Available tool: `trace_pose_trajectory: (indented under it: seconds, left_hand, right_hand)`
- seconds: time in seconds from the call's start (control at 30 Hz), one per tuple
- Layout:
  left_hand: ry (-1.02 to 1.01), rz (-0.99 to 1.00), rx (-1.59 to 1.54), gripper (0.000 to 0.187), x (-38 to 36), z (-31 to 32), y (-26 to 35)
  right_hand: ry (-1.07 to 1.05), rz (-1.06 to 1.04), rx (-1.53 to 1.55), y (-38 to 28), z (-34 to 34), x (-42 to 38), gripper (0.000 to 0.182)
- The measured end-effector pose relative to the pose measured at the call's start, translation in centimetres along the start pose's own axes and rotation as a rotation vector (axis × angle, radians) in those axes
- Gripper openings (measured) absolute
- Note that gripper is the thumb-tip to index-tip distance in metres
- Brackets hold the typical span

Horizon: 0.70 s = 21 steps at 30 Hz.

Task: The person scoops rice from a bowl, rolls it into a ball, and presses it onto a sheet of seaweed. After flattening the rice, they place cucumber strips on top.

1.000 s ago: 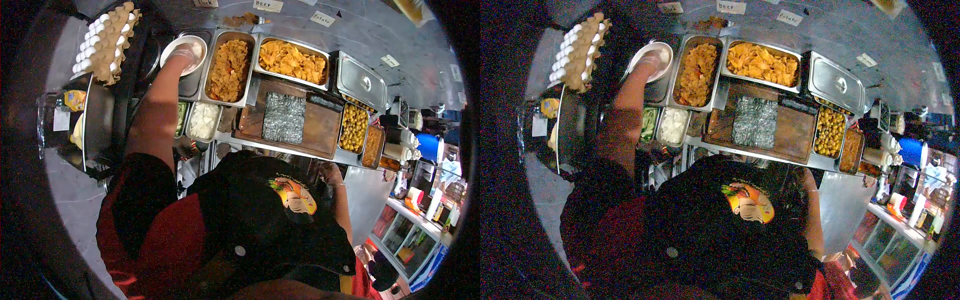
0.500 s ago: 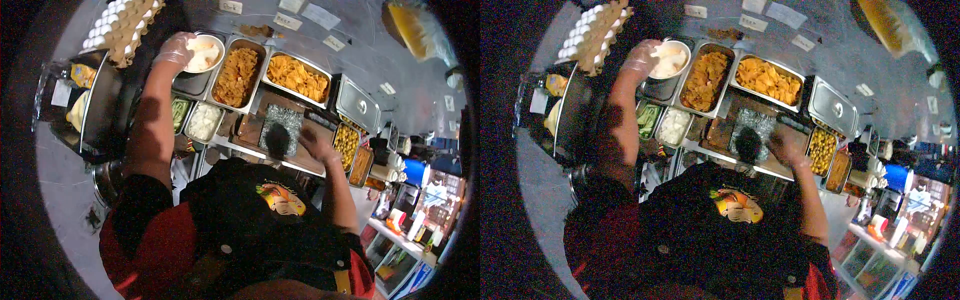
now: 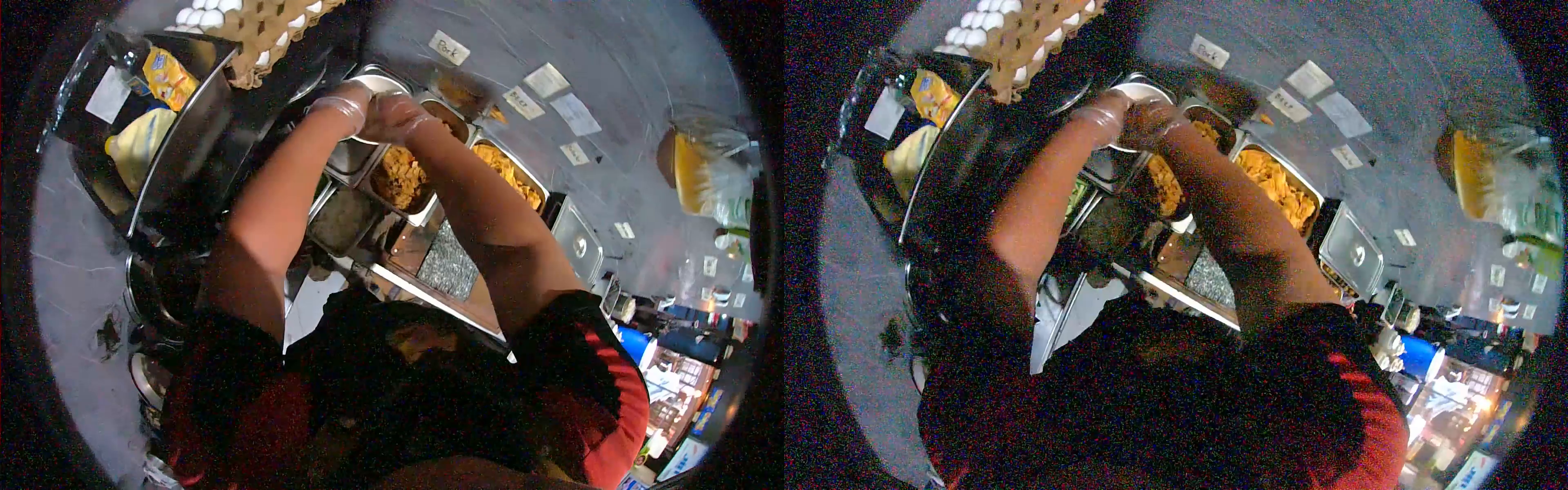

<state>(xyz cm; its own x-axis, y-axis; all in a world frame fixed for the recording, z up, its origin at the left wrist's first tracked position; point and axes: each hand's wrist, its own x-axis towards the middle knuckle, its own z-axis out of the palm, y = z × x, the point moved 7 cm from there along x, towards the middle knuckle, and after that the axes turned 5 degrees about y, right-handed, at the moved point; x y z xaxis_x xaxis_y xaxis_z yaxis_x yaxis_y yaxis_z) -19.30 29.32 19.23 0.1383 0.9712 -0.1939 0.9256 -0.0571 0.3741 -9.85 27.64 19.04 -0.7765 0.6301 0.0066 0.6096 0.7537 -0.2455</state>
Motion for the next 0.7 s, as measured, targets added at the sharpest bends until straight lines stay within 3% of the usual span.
trace_pose_trajectory:
  seconds: [0.07, 0.27, 0.5, 0.57, 0.7]
  left_hand:
    - [-0.114, -0.066, 0.082, 0.041, -0.7, -0.4, 0.4]
    - [-0.078, -0.147, 0.078, 0.040, 2.8, 3.7, -1.8]
    - [-0.049, -0.136, 0.082, 0.034, 2.1, 2.3, -0.6]
    - [-0.038, -0.165, 0.055, 0.033, 1.9, 2.0, -0.7]
    - [-0.046, -0.009, 0.175, 0.031, 1.9, 2.0, -0.4]
  right_hand:
    - [0.036, 0.055, -0.075, 1.2, 2.0, 0.6, 0.060]
    - [-0.073, 0.105, -0.142, 2.9, 5.1, 1.8, 0.054]
    - [-0.220, 0.040, -0.092, 2.6, 5.4, 2.0, 0.059]
    - [-0.111, 0.033, 0.165, 4.4, 7.4, 2.5, 0.062]
    - [-0.216, 0.060, 0.241, 4.3, 6.6, 2.5, 0.063]
